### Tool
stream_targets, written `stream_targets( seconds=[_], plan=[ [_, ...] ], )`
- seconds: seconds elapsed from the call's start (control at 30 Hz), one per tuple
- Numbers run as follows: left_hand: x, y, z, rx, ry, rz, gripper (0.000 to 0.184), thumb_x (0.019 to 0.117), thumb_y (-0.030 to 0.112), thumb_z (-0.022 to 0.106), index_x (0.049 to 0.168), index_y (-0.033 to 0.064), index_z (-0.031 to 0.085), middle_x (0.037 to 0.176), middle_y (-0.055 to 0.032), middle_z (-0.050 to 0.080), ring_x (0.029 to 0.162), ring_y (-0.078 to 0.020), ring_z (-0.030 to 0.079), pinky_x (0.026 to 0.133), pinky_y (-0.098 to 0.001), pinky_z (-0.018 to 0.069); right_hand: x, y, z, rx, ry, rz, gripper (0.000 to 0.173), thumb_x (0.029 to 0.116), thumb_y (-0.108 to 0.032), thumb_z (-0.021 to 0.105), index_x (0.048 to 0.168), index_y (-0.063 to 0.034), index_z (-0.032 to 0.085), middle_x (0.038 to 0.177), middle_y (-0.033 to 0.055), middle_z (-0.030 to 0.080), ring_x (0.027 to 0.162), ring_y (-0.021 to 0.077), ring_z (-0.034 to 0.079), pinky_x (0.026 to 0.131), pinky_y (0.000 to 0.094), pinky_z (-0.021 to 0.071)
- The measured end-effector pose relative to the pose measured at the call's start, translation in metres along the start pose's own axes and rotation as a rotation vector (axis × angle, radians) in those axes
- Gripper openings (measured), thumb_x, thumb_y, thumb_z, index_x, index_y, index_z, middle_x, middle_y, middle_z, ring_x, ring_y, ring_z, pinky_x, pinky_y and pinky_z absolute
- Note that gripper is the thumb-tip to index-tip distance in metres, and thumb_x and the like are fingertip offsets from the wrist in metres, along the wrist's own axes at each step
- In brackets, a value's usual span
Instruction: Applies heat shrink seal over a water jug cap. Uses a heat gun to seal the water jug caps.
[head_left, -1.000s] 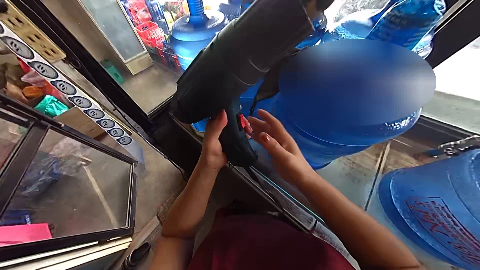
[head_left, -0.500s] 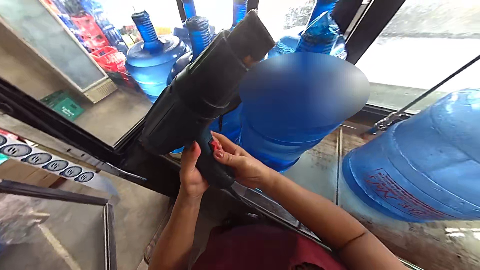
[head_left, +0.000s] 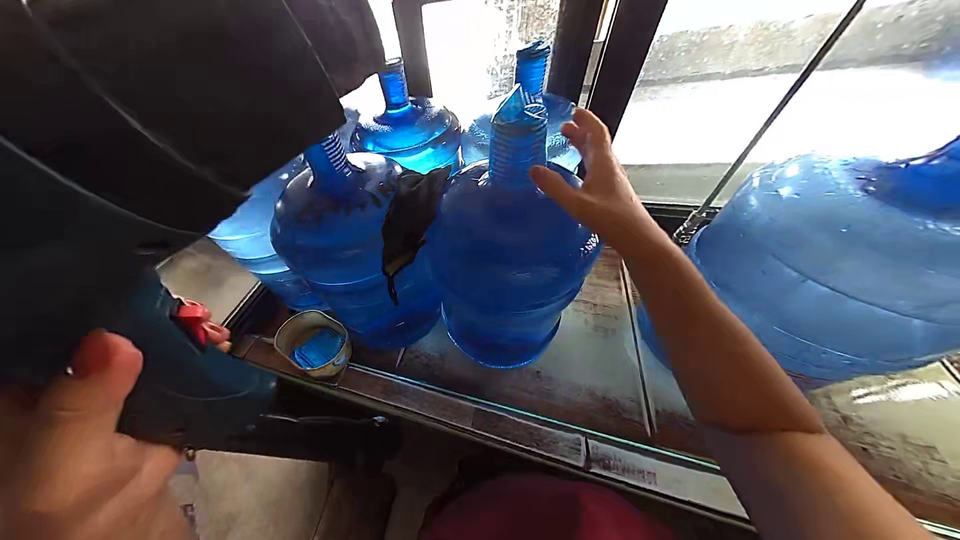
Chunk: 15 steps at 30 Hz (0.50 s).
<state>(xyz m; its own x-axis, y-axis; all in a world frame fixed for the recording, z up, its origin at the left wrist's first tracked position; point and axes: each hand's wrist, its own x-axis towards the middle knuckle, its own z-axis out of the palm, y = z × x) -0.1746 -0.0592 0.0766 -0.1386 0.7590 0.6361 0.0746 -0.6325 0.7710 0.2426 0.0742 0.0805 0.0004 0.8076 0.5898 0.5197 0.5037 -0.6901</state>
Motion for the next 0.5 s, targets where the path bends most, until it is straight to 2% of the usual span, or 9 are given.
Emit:
stream_targets(
  seconds=[0.03, 0.1, 0.17, 0.23, 0.3, 0.37, 0.5],
  plan=[
    [0.004, 0.006, 0.004, 0.053, 0.009, 0.02, 0.035, 0.0937, 0.042, 0.071, 0.118, 0.0181, 0.065, 0.104, 0.0054, 0.073, 0.097, -0.0116, 0.071, 0.09, -0.0285, 0.0591, 0.009, 0.001, -0.003, 0.057, -0.083, 0.068, 0.093, 0.0937, -0.038, 0.069, 0.159, 0.0026, 0.017, 0.155, 0.0278, 0.04, 0.143, 0.0319, 0.044, 0.114, 0.0453, 0.0404],
    [0.021, 0.008, -0.003, 0.095, -0.062, 0.088, 0.044, 0.0938, 0.041, 0.073, 0.125, 0.0132, 0.061, 0.112, -0.0024, 0.071, 0.102, -0.0204, 0.071, 0.092, -0.0379, 0.06, 0.025, 0.004, -0.005, 0.174, -0.241, 0.135, 0.094, 0.0929, -0.036, 0.07, 0.161, -0.001, 0.015, 0.153, 0.0239, 0.044, 0.138, 0.0275, 0.05, 0.112, 0.0421, 0.0445],
    [0.032, 0.015, 0.0, 0.178, -0.078, 0.11, 0.046, 0.0937, 0.039, 0.073, 0.128, 0.0122, 0.058, 0.115, -0.0031, 0.07, 0.106, -0.0212, 0.07, 0.093, -0.04, 0.0601, 0.038, 0.009, -0.001, 0.25, -0.333, 0.069, 0.09, 0.0925, -0.034, 0.07, 0.158, -0.0005, 0.019, 0.146, 0.0181, 0.052, 0.129, 0.0174, 0.057, 0.108, 0.0337, 0.0485],
    [0.039, 0.026, 0.012, 0.268, -0.07, 0.137, 0.044, 0.0941, 0.035, 0.073, 0.129, 0.0119, 0.059, 0.115, 0.0, 0.07, 0.106, -0.0162, 0.069, 0.094, -0.0365, 0.0588, 0.046, 0.011, 0.002, 0.298, -0.356, -0.009, 0.078, 0.0933, -0.029, 0.069, 0.153, 0.0, 0.029, 0.137, 0.0132, 0.057, 0.122, 0.0097, 0.06, 0.105, 0.0275, 0.0503],
    [0.045, 0.032, 0.02, 0.35, -0.086, 0.168, 0.041, 0.095, 0.033, 0.073, 0.128, 0.0116, 0.061, 0.114, 0.0016, 0.07, 0.106, -0.0129, 0.069, 0.094, -0.0337, 0.0585, 0.05, 0.014, 0.005, 0.319, -0.348, -0.04, 0.063, 0.0946, -0.024, 0.069, 0.145, 0.0017, 0.04, 0.129, 0.0116, 0.062, 0.114, 0.0079, 0.063, 0.101, 0.0263, 0.0525],
    [0.049, 0.037, 0.026, 0.429, -0.125, 0.198, 0.04, 0.0958, 0.029, 0.072, 0.129, 0.0101, 0.06, 0.114, 0.0004, 0.07, 0.106, -0.0131, 0.069, 0.093, -0.0339, 0.059, 0.051, 0.02, 0.007, 0.294, -0.338, -0.074, 0.053, 0.0955, -0.026, 0.068, 0.137, 0.0024, 0.05, 0.121, 0.01, 0.066, 0.108, 0.0066, 0.065, 0.097, 0.0261, 0.0537],
    [0.059, 0.048, 0.048, 0.566, -0.207, 0.242, 0.035, 0.0952, 0.03, 0.072, 0.125, 0.0143, 0.062, 0.108, 0.0045, 0.07, 0.099, -0.0087, 0.07, 0.086, -0.0292, 0.0606, 0.052, 0.03, 0.011, 0.231, -0.302, -0.108, 0.055, 0.0947, -0.032, 0.07, 0.134, 0.0029, 0.054, 0.118, 0.0125, 0.068, 0.107, 0.0107, 0.067, 0.097, 0.0307, 0.0541]
  ],
)
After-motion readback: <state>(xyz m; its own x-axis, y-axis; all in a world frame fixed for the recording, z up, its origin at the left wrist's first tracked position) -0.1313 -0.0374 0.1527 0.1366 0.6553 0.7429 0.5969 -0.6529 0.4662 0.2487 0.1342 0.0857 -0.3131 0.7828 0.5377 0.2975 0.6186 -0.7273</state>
